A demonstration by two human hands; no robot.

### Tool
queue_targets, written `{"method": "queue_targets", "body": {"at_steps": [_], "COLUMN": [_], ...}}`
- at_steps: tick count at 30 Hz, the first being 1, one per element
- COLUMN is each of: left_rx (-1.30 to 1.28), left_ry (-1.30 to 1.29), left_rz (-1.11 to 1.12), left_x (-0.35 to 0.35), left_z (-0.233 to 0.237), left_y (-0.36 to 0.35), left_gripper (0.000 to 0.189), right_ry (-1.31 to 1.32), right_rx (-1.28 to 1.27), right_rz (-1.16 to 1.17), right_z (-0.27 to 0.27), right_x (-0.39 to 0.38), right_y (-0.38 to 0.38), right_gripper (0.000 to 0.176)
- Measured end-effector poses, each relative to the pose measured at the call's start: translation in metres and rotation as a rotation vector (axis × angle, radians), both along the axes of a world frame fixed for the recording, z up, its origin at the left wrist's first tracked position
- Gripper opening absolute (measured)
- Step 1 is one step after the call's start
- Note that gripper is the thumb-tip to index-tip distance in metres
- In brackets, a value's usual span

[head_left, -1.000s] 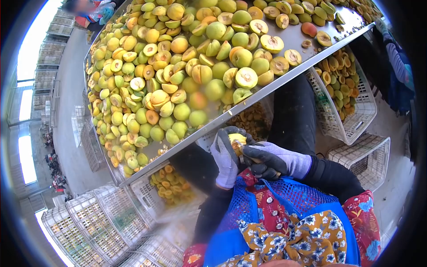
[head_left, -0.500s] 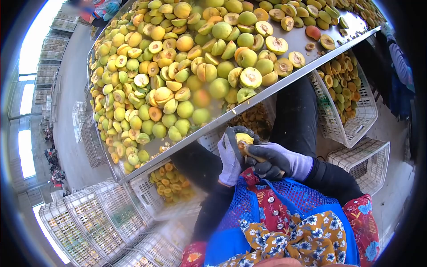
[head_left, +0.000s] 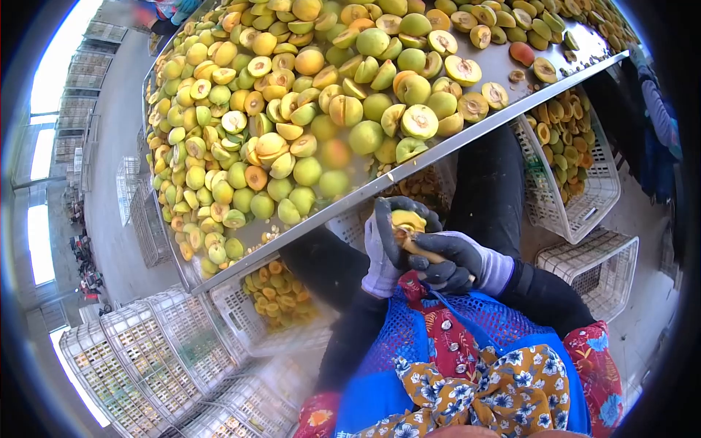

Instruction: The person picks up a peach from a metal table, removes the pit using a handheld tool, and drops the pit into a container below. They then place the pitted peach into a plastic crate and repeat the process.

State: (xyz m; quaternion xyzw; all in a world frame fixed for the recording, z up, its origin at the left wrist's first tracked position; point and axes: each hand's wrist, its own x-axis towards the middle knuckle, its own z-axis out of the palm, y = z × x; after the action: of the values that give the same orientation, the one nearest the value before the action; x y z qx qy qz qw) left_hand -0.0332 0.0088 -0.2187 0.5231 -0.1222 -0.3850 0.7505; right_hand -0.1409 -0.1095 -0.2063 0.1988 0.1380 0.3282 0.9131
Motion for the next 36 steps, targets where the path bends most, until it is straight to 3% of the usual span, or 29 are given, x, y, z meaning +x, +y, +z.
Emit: {"method": "queue_targets", "body": {"at_steps": [3,5,7,8,10,13,18,20,22,23,26,29,32,34,36], "left_rx": [-0.069,0.315,0.600,0.692,0.584,0.343,0.293,0.477,0.579,0.653,1.087,0.574,0.293,0.157,0.150], "left_ry": [0.383,-0.624,-1.159,-1.190,-0.272,0.018,-0.093,-0.202,-0.289,-0.269,-0.826,-0.097,0.184,0.229,0.238], "left_rz": [0.262,0.226,0.175,0.183,0.511,0.694,0.395,0.523,0.556,0.561,0.430,0.593,0.546,0.489,0.400], "left_x": [-0.004,0.011,0.033,0.041,0.051,0.054,0.034,0.038,0.051,0.054,0.071,0.072,0.060,0.054,0.049], "left_z": [0.010,0.005,-0.004,-0.005,0.011,0.046,0.037,0.038,0.018,0.034,0.030,0.037,0.042,0.016,0.037], "left_y": [-0.003,0.017,0.058,0.082,0.113,0.126,0.060,0.056,0.097,0.109,0.182,0.198,0.142,0.122,0.091], "left_gripper": [0.036,0.031,0.027,0.026,0.025,0.029,0.036,0.032,0.027,0.025,0.030,0.032,0.033,0.035,0.042], "right_ry": [-0.057,-0.040,-0.013,0.015,0.068,0.065,-0.079,-0.083,-0.030,-0.008,-0.040,-0.018,-0.035,-0.075,-0.092], "right_rx": [-0.270,-0.532,-0.705,-0.808,-1.005,-1.010,-1.178,-1.230,-1.228,-1.236,-1.306,-1.329,-1.265,-1.286,-1.301], "right_rz": [-0.115,-0.081,-0.053,-0.029,0.015,0.006,0.030,0.010,0.026,0.037,0.033,0.047,0.082,0.058,0.039], "right_z": [0.022,0.024,0.017,0.014,0.010,0.004,0.015,0.018,0.012,0.006,0.015,0.008,0.004,0.006,0.007], "right_x": [0.004,0.002,-0.002,-0.002,0.000,0.005,0.015,0.013,0.009,0.006,0.007,0.010,0.014,0.015,0.013], "right_y": [-0.002,-0.010,-0.014,-0.016,-0.017,-0.019,-0.013,-0.015,-0.019,-0.022,-0.026,-0.023,-0.020,-0.015,-0.013], "right_gripper": [0.041,0.042,0.042,0.041,0.040,0.040,0.042,0.044,0.045,0.045,0.043,0.043,0.042,0.042,0.041]}}
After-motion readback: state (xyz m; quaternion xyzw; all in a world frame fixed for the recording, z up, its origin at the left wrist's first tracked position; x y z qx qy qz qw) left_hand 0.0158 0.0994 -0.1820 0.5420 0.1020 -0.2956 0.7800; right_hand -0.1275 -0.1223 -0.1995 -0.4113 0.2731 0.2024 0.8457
